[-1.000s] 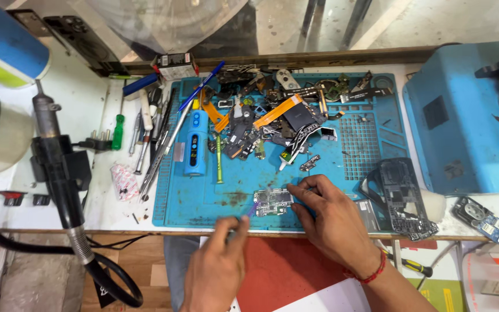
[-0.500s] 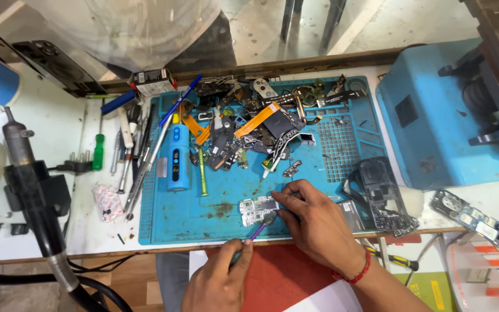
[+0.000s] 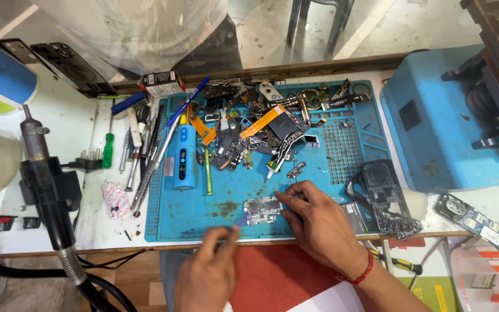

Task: The person cleans a circuit board from a mobile phone using a brush and applies heat to components using a hot air rework station.

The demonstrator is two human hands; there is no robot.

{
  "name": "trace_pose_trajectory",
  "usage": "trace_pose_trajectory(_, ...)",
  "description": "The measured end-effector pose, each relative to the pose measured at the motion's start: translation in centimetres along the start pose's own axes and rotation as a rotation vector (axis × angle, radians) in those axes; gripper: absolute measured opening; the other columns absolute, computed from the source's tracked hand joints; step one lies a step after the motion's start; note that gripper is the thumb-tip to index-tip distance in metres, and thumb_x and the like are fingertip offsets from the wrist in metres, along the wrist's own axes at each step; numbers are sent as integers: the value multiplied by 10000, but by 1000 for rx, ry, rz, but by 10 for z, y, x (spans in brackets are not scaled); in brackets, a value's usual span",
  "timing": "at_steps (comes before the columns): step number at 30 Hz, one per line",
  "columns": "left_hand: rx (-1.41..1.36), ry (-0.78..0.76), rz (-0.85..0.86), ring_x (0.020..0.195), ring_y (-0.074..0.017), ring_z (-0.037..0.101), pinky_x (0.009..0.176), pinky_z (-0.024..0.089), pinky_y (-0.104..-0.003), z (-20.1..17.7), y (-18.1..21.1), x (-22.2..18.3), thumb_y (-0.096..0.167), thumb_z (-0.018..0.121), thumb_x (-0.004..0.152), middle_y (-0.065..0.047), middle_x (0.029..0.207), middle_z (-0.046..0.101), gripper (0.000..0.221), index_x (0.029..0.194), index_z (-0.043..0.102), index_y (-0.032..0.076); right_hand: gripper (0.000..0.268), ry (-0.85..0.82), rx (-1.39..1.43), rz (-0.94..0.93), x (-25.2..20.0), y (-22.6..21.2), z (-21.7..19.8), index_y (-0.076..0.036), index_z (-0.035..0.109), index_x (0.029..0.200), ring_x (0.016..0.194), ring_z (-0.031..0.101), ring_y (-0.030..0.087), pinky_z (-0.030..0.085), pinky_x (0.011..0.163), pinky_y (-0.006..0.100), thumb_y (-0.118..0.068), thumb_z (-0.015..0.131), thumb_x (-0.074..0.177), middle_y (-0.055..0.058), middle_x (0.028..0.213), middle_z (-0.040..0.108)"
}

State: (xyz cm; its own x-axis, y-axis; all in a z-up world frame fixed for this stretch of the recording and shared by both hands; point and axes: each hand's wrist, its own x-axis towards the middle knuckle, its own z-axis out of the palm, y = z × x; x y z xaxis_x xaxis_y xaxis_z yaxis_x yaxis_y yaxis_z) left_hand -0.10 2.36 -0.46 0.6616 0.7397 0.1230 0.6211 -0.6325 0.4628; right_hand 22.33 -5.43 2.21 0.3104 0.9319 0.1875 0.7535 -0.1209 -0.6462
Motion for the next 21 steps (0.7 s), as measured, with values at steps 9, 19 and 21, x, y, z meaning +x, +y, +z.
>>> trace_pose_trajectory(9,7,-32,127,728,-336,726,585,590,-459,13,9,-2,19,682,726,-69,1157,639,559,1275,728,110,333,-8,18,-14,-1,1,-1,-58,749,1141,780,693,284,550,686,419,-81,743,809,92,1048,658)
trace_pose_trajectory(19,105,-48,241,745,-281,734,613,608,-413,22,9,-7,35,684,740,-93,1134,638,513,1254,695,30,314,-14,5,15,-2,-1,0,-65,752,1131,788,690,303,552,680,430,-87,741,818,85,1047,662)
trace_pose_trajectory(21,183,-82,64,684,-265,726,590,585,-447,20,11,-6,68,690,829,-1,1177,669,476,1284,738,197,324,6,8,-13,0,-1,-2,-62,752,1129,799,694,298,553,684,430,-83,742,805,84,1047,662)
